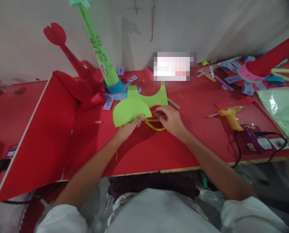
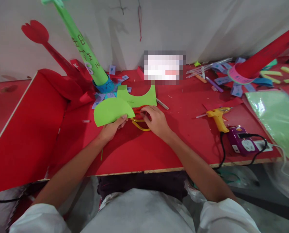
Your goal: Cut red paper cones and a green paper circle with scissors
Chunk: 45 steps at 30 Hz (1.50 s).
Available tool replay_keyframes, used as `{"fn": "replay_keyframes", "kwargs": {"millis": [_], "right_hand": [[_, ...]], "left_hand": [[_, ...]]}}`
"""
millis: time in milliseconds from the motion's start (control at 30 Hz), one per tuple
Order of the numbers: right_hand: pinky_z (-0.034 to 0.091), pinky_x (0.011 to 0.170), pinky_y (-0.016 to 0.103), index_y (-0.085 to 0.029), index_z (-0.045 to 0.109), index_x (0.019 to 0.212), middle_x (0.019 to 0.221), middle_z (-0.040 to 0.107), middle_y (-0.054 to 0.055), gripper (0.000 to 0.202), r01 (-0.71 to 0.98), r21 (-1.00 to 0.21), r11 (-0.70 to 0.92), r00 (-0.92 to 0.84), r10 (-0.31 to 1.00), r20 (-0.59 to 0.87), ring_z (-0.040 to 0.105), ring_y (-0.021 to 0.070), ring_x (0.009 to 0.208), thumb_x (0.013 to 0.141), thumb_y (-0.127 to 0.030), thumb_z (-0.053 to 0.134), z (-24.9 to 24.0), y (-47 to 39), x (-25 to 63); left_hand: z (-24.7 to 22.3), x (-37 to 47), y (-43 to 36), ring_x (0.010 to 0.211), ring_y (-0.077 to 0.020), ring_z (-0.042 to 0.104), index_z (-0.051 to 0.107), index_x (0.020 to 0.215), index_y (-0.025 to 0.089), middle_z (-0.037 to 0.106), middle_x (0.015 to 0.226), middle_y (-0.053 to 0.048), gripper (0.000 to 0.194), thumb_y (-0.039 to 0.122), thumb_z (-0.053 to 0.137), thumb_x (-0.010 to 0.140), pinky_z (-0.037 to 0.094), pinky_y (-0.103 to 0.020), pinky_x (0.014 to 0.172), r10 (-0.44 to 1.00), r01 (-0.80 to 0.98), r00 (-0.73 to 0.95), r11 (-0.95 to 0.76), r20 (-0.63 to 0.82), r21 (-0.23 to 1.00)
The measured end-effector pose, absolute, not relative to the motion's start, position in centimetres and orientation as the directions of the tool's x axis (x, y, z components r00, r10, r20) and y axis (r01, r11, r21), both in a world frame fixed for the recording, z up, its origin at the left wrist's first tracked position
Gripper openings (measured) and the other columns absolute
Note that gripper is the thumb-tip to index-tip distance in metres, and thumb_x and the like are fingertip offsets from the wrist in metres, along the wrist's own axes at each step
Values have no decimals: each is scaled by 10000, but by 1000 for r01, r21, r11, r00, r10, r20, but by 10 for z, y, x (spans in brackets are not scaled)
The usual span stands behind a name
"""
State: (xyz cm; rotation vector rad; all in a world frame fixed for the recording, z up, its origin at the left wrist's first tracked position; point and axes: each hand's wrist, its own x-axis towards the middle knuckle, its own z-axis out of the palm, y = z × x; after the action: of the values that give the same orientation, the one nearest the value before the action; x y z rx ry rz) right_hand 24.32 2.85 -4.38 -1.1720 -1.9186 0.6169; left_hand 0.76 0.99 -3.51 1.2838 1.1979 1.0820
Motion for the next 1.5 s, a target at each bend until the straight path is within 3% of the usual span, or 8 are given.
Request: {"fn": "replay_keyframes", "kwargs": {"millis": [200,300,400,567,800,1133,1300,1500], "right_hand": [[532,1077,531,-202,755,1281,1286,732,172,269,718,-399,571,-516,820,247,636,380,1227,1060,-330,672,-46,27,242],[528,1077,547,-189,706,1414,1391,691,191,374,764,-311,565,-511,825,242,612,405,1277,1060,-296,658,-42,20,238],[520,1083,549,-190,710,1394,1377,698,191,347,771,-268,578,-525,815,247,610,408,1298,1065,-226,606,-39,16,236],[536,1065,565,-166,643,1458,1403,686,216,410,772,-337,539,-476,842,254,609,418,1277,1061,-261,602,-47,19,235],[544,1097,563,-157,661,1377,1351,689,211,333,726,-401,558,-486,830,275,632,406,1262,1083,-306,612,-59,29,240],[507,1149,588,-209,649,1479,1420,683,210,408,714,-339,613,-516,788,337,657,417,1317,1106,-365,596,-50,30,253],[494,1186,601,-250,668,1456,1408,697,185,390,740,-390,548,-399,824,401,648,412,1356,1098,-394,612,-47,32,258],[558,1130,580,-280,720,1303,1344,718,148,301,561,-696,449,-142,880,453,686,358,1281,1040,-425,698,-47,35,258]], "left_hand": [[-33,8,10,508,-105,396,720,757,207,496,564,36,689,887,714,860,286,-282,506,984,10,174,29,-31,1000],[-28,10,9,498,-105,373,695,714,205,458,535,42,718,914,729,816,281,-290,505,983,11,176,46,-47,999],[-27,11,9,502,-108,383,693,701,205,451,530,42,719,915,735,809,294,-292,509,985,18,161,57,-59,998],[-30,7,10,517,-114,393,709,733,208,483,554,34,687,883,707,862,306,-295,525,982,35,185,31,-37,999],[-32,4,10,530,-120,430,714,722,207,520,571,20,688,880,696,868,322,-291,526,982,101,180,38,-56,994],[-31,-8,8,533,-121,428,730,733,204,502,564,18,644,819,711,923,342,-292,529,980,47,198,0,-9,999],[-31,-24,24,532,-127,413,690,706,223,483,574,16,563,730,754,944,335,-301,506,990,-52,-98,-110,104,993],[-23,-39,40,568,-112,393,670,727,234,475,643,30,501,667,805,942,337,-272,544,879,-97,-431,-270,204,958]]}}
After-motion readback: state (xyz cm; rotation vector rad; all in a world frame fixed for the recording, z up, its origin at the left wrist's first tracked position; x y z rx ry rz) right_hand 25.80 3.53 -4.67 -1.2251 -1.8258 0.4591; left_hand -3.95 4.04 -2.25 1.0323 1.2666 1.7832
